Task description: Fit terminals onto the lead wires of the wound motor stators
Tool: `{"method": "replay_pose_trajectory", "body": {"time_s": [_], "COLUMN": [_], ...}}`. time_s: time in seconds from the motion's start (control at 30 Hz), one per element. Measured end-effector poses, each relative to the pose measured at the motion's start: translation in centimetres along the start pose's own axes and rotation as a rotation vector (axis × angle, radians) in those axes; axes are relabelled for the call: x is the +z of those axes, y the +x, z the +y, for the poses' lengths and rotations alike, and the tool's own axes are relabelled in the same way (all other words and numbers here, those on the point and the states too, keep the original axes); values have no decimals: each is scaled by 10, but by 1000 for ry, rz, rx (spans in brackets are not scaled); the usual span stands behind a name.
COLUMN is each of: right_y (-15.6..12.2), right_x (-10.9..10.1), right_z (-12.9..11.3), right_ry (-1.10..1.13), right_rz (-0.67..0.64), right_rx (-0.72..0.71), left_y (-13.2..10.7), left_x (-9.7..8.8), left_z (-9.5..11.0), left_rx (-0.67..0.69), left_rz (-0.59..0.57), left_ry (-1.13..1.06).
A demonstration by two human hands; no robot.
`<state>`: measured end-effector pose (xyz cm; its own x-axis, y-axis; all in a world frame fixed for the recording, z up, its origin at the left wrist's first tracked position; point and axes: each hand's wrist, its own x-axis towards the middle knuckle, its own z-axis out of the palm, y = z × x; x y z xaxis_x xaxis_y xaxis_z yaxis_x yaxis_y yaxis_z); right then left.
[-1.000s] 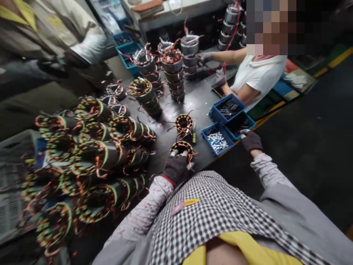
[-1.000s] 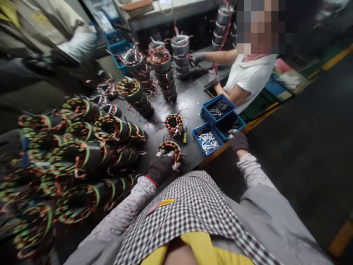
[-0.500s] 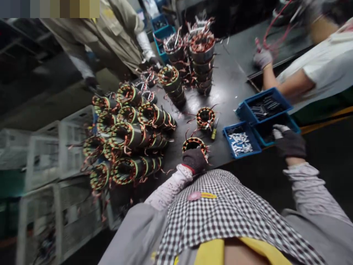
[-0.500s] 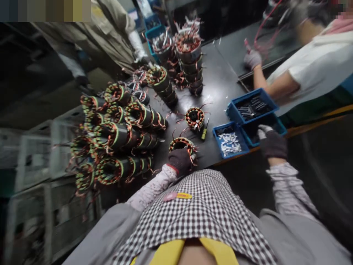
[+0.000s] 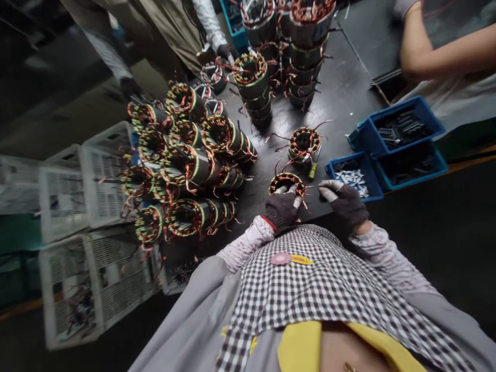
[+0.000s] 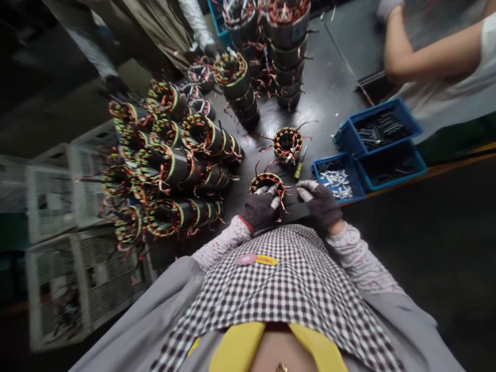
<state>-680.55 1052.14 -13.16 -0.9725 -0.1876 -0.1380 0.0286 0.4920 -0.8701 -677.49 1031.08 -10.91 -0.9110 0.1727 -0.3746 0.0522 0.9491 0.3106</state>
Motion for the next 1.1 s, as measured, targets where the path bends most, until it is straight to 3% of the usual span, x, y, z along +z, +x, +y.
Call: {"method": "replay_pose_trajectory", "body": {"time_s": [0.13, 0.23, 0.37, 0.57, 0.7, 0.8, 0.9, 1.0, 1.1], "right_y": [19, 30, 35, 37, 46, 55, 62, 57, 41], "right_x": [9, 1, -10, 6, 7, 3, 4, 14, 17], "right_z": [2, 1, 0, 8, -5, -34, -66, -84, -81], "right_ry": [105, 185, 174, 277, -28, -490, -843, -984, -1013], "right_rz": [-102, -221, -248, -399, -436, -537, -677, -751, -730], "right_rx": [29, 57, 76, 134, -19, -143, -220, -280, -280], "left_y": [-1, -1, 0, 1, 1, 1, 3, 5, 5], "left_x": [-3, -1, 4, 2, 4, 8, 12, 16, 20], "left_z": [0, -1, -4, -5, -8, -12, -16, -21, -23], "left_rx": [12, 55, 75, 86, 148, 216, 194, 230, 245], "left_rz": [18, 31, 63, 52, 32, 48, 98, 116, 107], "left_ry": [-35, -20, -24, -44, 24, 72, 50, 6, -11]}}
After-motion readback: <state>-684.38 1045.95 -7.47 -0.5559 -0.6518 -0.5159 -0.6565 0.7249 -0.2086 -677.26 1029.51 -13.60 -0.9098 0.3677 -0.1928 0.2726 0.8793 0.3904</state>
